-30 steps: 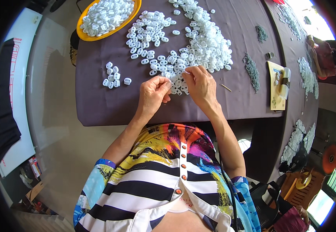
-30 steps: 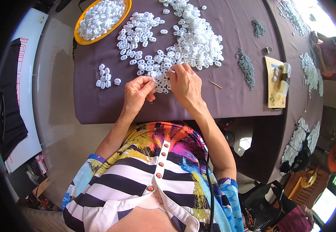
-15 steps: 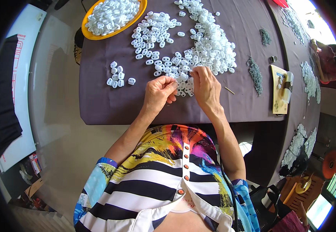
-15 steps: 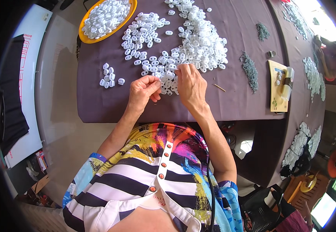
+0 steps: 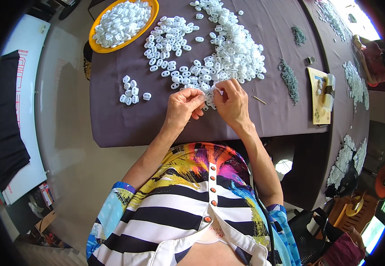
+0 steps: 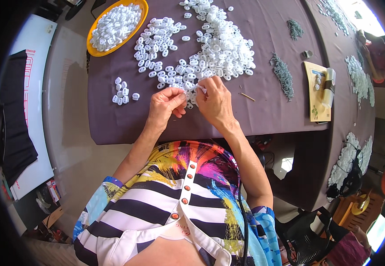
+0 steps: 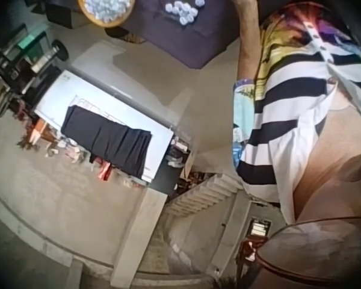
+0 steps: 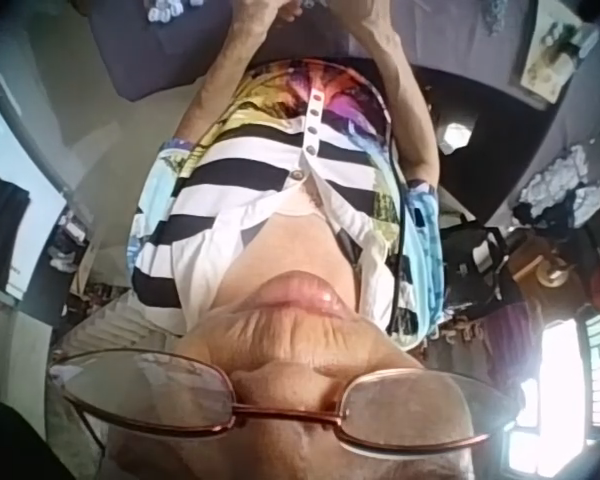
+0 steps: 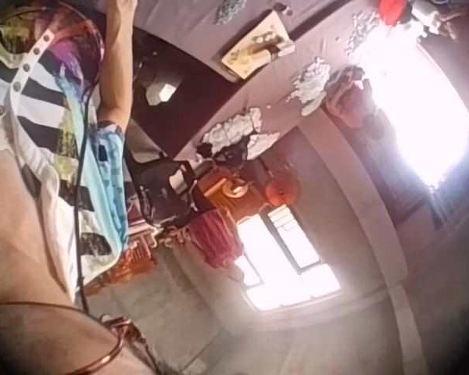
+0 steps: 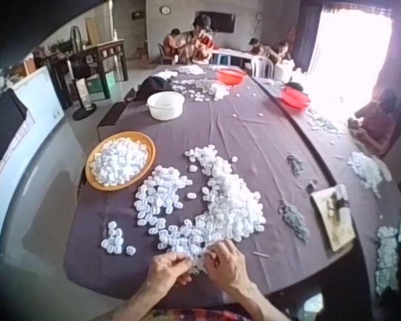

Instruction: The person assembles plastic cord locks by hand, picking up plastic components, inserting metal pins into them, fitting the pieces together, and placing the assembled cord locks onto the table.

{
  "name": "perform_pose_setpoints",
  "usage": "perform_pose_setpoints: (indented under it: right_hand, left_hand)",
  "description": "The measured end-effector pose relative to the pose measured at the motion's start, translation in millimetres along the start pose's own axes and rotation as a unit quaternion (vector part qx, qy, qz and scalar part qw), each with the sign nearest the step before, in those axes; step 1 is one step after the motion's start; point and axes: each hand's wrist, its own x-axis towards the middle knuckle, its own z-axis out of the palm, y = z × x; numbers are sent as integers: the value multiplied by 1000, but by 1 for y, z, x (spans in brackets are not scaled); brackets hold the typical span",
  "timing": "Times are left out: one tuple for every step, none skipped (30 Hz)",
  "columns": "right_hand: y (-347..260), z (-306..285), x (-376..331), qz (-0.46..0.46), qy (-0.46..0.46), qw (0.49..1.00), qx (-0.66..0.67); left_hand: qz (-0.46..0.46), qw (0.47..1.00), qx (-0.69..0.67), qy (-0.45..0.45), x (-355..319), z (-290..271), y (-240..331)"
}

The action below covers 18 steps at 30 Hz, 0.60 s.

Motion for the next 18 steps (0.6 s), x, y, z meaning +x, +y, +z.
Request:
perform_pose_setpoints:
  right_hand:
    - [-1,-1,-1,42,1,998,45]
    - [-2,-3,-1,84,2,992,90]
    - [0,-3,-4,85,2,992,90]
    - [1,-3,-7,135,0,977,168]
    - [2,-3,-9,184,-2,952,244]
    - [0,-4,-10,185,-1,952,244]
    - [-2,-5,-12,203,-24,922,329]
    - [-5,-6,-13,220,-47,883,411]
    - [-6,-7,-13,221,-47,883,411]
    - [-8,-7,-13,226,-51,871,433]
    - [-8,-7,-13,231,-54,859,454]
    - [-9,-7,-12,232,-53,859,454]
    - [-10,-5,-11,248,-41,854,456]
    - [-10,-4,-11,263,-29,848,459]
    - [-9,-4,-12,264,-28,848,460]
    - [-7,-3,-13,260,-44,852,453]
    - [-5,-3,-14,256,-59,856,446]
    - [-4,-4,-15,257,-59,855,446]
  left_hand:
    - [0,1000,-6,1,0,0,1]
    - [0,1000,-5,1,0,0,1]
    - [-2,1000,-26,-11,1,0,1]
    - [-4,999,-46,-23,2,1,1]
    - [-5,999,-46,-23,2,2,2]
    - [-2,998,-58,-35,3,3,2]
    - [1,996,-71,-47,4,5,2]
    - [1,996,-71,-47,4,7,3]
    - [6,996,-73,-50,5,8,4]
    - [11,996,-76,-55,5,9,5]
    - [10,996,-75,-56,6,10,5]
    - [7,995,-82,-62,6,10,5]
    - [3,994,-88,-68,5,10,5]
    - [3,994,-87,-68,5,10,4]
    - [3,994,-81,-68,5,10,4]
    - [3,995,-77,-69,5,11,3]
    - [2,995,-76,-68,4,11,3]
    - [-5,995,-76,-59,4,10,3]
